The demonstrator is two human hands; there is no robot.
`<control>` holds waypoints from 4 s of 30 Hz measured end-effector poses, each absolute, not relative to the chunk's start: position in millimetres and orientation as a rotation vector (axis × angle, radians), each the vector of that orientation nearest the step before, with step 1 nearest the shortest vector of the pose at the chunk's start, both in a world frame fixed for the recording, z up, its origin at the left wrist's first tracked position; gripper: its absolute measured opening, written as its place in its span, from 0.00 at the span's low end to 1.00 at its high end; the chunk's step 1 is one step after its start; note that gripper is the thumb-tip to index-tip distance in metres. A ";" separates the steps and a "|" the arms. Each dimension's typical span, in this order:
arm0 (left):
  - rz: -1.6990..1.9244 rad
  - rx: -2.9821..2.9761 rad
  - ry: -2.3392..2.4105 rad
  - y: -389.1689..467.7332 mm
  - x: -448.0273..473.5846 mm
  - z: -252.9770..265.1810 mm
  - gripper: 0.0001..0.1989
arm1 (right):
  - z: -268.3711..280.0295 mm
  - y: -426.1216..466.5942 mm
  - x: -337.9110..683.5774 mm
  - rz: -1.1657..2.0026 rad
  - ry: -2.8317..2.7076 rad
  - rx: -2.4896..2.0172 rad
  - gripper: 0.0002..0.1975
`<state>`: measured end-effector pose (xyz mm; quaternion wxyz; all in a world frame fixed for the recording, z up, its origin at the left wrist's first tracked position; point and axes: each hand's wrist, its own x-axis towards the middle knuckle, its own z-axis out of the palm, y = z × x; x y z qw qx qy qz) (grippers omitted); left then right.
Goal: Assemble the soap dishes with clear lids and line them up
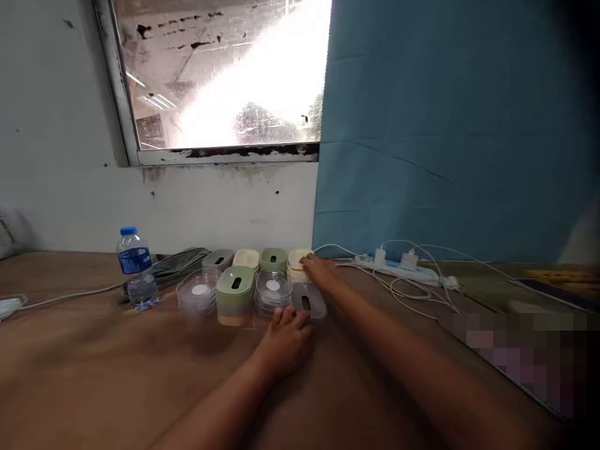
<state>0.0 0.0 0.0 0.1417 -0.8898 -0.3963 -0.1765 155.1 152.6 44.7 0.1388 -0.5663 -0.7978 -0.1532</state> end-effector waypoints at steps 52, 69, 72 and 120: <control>-0.372 -2.630 -0.666 -16.8 0.3 12.1 0.09 | -0.2 -24.6 222.9 -0.044 -2.287 -1.426 0.21; -0.756 -2.335 -1.008 -11.7 -14.0 16.0 0.08 | -8.3 -3.6 229.1 0.390 -1.895 -1.587 0.20; -0.747 -2.318 -1.019 -12.8 -13.4 17.4 0.08 | -8.1 -0.8 231.0 0.440 -1.870 -1.556 0.21; -0.697 -2.198 -0.899 -14.1 -8.5 7.4 0.03 | 47.5 121.3 174.7 0.047 -1.991 -1.370 0.12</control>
